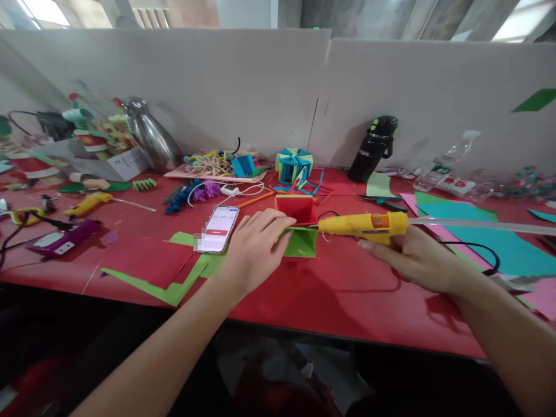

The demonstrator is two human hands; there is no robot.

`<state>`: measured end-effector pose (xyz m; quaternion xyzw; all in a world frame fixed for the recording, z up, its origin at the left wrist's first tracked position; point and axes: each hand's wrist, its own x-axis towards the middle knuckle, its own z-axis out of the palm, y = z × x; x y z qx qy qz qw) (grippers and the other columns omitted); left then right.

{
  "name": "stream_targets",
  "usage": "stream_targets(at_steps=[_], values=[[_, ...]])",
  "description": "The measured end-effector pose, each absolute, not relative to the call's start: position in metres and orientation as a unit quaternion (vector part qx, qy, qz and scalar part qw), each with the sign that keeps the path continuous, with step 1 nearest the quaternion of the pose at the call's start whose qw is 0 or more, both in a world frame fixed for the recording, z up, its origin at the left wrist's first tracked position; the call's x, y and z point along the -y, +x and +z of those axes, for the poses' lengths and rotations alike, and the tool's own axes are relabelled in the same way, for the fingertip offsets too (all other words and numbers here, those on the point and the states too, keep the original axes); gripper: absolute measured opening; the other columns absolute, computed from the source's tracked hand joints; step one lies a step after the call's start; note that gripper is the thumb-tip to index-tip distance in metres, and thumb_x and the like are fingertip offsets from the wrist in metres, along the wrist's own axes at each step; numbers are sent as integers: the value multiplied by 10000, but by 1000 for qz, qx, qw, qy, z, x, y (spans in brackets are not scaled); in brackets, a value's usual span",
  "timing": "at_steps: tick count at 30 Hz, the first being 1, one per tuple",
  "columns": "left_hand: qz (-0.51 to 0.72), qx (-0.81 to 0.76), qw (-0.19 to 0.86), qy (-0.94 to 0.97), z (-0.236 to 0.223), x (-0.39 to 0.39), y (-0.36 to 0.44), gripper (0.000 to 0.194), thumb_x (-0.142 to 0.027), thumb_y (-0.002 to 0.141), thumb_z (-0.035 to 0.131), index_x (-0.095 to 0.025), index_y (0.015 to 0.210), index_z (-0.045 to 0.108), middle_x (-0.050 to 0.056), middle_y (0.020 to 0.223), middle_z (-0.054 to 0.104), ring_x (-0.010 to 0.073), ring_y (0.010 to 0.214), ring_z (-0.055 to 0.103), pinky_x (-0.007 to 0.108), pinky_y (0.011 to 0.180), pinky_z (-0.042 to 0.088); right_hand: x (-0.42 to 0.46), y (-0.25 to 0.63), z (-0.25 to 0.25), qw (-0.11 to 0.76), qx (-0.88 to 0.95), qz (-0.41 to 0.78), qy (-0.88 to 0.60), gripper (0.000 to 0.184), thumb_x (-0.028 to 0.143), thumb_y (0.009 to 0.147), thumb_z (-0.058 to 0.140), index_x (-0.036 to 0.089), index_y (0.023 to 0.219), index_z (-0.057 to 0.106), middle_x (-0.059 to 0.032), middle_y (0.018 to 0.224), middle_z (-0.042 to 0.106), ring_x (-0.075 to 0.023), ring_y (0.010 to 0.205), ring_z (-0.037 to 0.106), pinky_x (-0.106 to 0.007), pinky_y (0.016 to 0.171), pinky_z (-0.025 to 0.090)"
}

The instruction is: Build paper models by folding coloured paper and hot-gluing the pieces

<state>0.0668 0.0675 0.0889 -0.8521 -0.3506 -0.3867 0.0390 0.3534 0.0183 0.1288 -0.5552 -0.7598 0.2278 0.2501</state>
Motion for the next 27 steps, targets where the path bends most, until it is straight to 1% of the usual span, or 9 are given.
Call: stream_targets(at_steps=[3,6,8,11,17,22,24,27], values=[[-386,351,37,-852,89,-68,67,205,-163,954,579,-207,1147,631,48,1111,688,211,1025,655,357,882,486,-18,355,128,238,760,225,-562,356,552,922,522,236,758,515,60,568,339,-119,488,334,-260,426,304],[-386,352,36,-852,89,-68,67,206,-170,957,577,-210,1152,630,48,1115,687,210,1025,654,356,879,484,-18,357,125,220,757,214,-577,372,573,918,511,229,778,532,51,577,368,-128,501,366,-267,437,327],[-385,354,37,-852,89,-68,67,208,-170,958,575,-212,1154,630,46,1115,687,209,1024,654,358,885,482,-18,358,124,215,758,210,-579,391,585,917,501,227,761,524,52,567,365,-126,492,362,-268,432,324],[-385,352,36,-852,88,-69,67,207,-169,958,572,-211,1152,630,47,1114,687,207,1019,654,357,887,481,-18,358,123,218,760,210,-575,405,588,913,503,232,720,498,55,547,343,-121,474,343,-265,417,302],[-388,349,38,-852,88,-69,66,204,-164,959,567,-211,1148,629,54,1111,688,208,1020,651,356,885,479,-18,358,124,213,749,211,-591,423,614,898,511,233,713,506,50,541,353,-122,474,340,-271,418,301],[-385,352,35,-853,88,-69,67,207,-168,961,566,-211,1153,628,52,1115,686,206,1020,650,351,879,477,-17,358,126,214,747,208,-594,427,601,890,518,244,661,466,53,505,343,-120,445,330,-280,405,276],[-385,354,34,-852,88,-69,67,208,-169,961,566,-212,1154,629,52,1118,685,206,1024,650,351,887,478,-16,358,126,214,745,207,-597,434,598,884,526,251,636,450,48,494,351,-124,436,336,-284,403,275],[-384,355,36,-852,89,-69,67,205,-168,959,568,-212,1149,631,53,1115,688,208,1023,655,351,892,479,-16,359,126,227,746,207,-590,420,588,874,551,260,624,471,39,488,374,-131,432,345,-291,402,282]])
